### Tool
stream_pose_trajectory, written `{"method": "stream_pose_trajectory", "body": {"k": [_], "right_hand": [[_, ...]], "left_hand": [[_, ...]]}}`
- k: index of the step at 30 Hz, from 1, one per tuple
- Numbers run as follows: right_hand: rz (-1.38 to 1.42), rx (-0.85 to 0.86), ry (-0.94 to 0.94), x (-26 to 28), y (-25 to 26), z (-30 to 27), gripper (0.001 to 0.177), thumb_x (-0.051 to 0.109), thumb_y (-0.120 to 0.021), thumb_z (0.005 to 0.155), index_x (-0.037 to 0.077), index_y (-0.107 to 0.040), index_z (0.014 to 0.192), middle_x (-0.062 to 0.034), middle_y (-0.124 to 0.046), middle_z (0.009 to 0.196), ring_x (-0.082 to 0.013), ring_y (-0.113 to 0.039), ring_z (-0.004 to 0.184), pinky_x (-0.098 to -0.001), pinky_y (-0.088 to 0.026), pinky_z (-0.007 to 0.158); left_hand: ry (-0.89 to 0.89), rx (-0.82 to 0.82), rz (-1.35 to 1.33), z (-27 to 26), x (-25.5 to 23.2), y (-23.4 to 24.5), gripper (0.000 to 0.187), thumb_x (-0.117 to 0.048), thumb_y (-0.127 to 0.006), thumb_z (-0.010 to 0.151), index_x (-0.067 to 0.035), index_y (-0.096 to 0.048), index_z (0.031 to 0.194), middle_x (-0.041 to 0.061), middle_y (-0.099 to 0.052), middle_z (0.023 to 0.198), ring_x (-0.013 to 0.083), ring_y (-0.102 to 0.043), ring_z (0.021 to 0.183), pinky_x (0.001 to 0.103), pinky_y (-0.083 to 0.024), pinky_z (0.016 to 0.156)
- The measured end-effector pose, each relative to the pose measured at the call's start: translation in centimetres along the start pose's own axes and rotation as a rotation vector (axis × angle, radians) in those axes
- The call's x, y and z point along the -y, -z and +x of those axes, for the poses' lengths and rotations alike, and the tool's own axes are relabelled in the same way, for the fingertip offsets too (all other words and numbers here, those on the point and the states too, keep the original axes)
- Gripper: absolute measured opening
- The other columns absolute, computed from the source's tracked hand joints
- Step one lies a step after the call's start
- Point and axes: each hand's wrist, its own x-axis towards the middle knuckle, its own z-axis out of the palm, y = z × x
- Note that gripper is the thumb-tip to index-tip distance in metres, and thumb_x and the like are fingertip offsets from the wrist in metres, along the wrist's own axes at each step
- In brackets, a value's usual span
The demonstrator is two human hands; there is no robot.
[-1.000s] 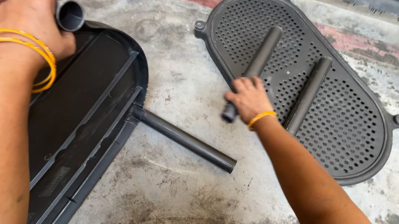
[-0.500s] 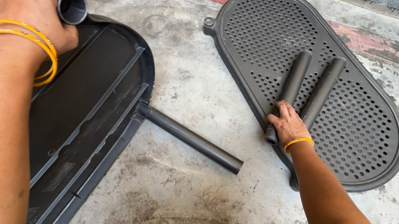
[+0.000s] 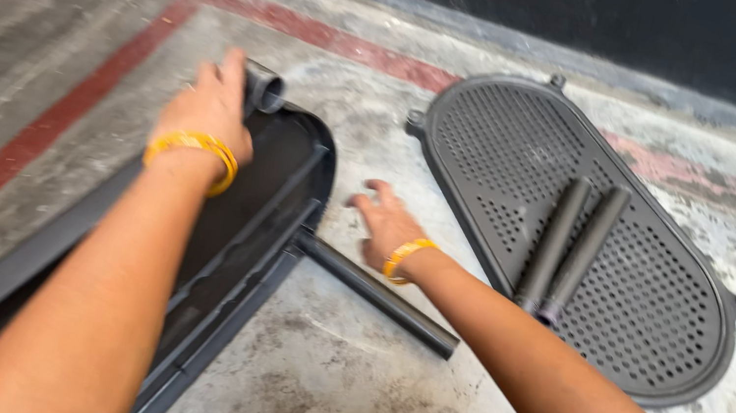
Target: The person assembles a black plastic chair by inserting metal legs into the seat base. They align and push each leg into place, then flip the chair to attach the remaining legs, completing the assembly.
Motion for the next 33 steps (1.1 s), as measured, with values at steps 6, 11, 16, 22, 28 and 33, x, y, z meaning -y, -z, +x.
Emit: {"method": "stream_pose_trajectory", "body": {"k": [6, 11, 16, 22, 28, 33], "right_hand": [[0.273, 0.063, 0.184, 11.9, -0.6, 2.9, 0.07, 0.025, -0.085, 0.08, 0.017, -0.052, 0.141, -0.0237, -0.037, 0.146, -0.0419, -0.049, 0.132, -0.0397, -0.044, 0.111], [0.646, 0.166, 0.055, 19.7, -4.2, 3.0, 0.073, 0.032, -0.083, 0.074, 0.013, -0.055, 0.138, -0.0164, -0.057, 0.141, -0.0323, -0.059, 0.13, -0.0403, -0.051, 0.104], [0.477, 0.262, -0.062, 24.3, -3.8, 0.7, 0.079, 0.03, -0.084, 0.074, 0.016, -0.049, 0.144, -0.0174, -0.043, 0.146, -0.0376, -0.053, 0.131, -0.0439, -0.051, 0.104], [0.376, 0.21, -0.064, 23.8, -1.1, -0.4, 0.082, 0.032, -0.084, 0.075, 0.017, -0.047, 0.146, -0.02, -0.041, 0.147, -0.0412, -0.052, 0.134, -0.043, -0.048, 0.108], [0.377, 0.065, -0.149, 18.2, 0.2, 2.0, 0.083, 0.036, -0.087, 0.073, 0.017, -0.049, 0.145, -0.0192, -0.049, 0.141, -0.0347, -0.056, 0.127, -0.0404, -0.05, 0.104], [0.806, -0.018, -0.387, 14.7, 1.9, 4.8, 0.083, 0.044, -0.081, 0.079, 0.011, -0.045, 0.147, -0.0195, -0.068, 0.11, -0.0251, -0.062, 0.091, -0.0394, -0.053, 0.076]], "left_hand": [[-0.008, -0.039, 0.076, -8.2, 6.1, 0.7, 0.051, -0.01, -0.061, 0.088, -0.011, -0.05, 0.138, 0.024, -0.065, 0.124, 0.045, -0.066, 0.11, 0.053, -0.054, 0.093], [0.276, 0.125, 0.126, -15.9, 12.1, 3.3, 0.036, -0.027, -0.063, 0.09, -0.01, -0.058, 0.121, 0.024, -0.072, 0.11, 0.0432, -0.068, 0.107, 0.052, -0.055, 0.093], [0.2, 0.067, 0.226, -19.4, 14.7, 3.6, 0.03, -0.025, -0.061, 0.091, -0.007, -0.059, 0.115, 0.019, -0.073, 0.109, 0.0399, -0.072, 0.103, 0.05, -0.058, 0.087], [0.168, -0.002, 0.232, -18.0, 14.3, 6.0, 0.027, -0.025, -0.062, 0.092, -0.009, -0.061, 0.113, 0.019, -0.074, 0.104, 0.0403, -0.072, 0.1, 0.05, -0.058, 0.086], [0.131, -0.237, 0.149, -14.8, 12.2, 12.9, 0.031, -0.026, -0.073, 0.084, -0.014, -0.066, 0.112, 0.019, -0.074, 0.1, 0.0424, -0.07, 0.096, 0.052, -0.057, 0.082], [0.088, -0.458, 0.051, -13.0, 10.0, 17.2, 0.031, -0.021, -0.078, 0.079, -0.015, -0.07, 0.109, 0.017, -0.075, 0.096, 0.0409, -0.07, 0.093, 0.051, -0.056, 0.079]]}}
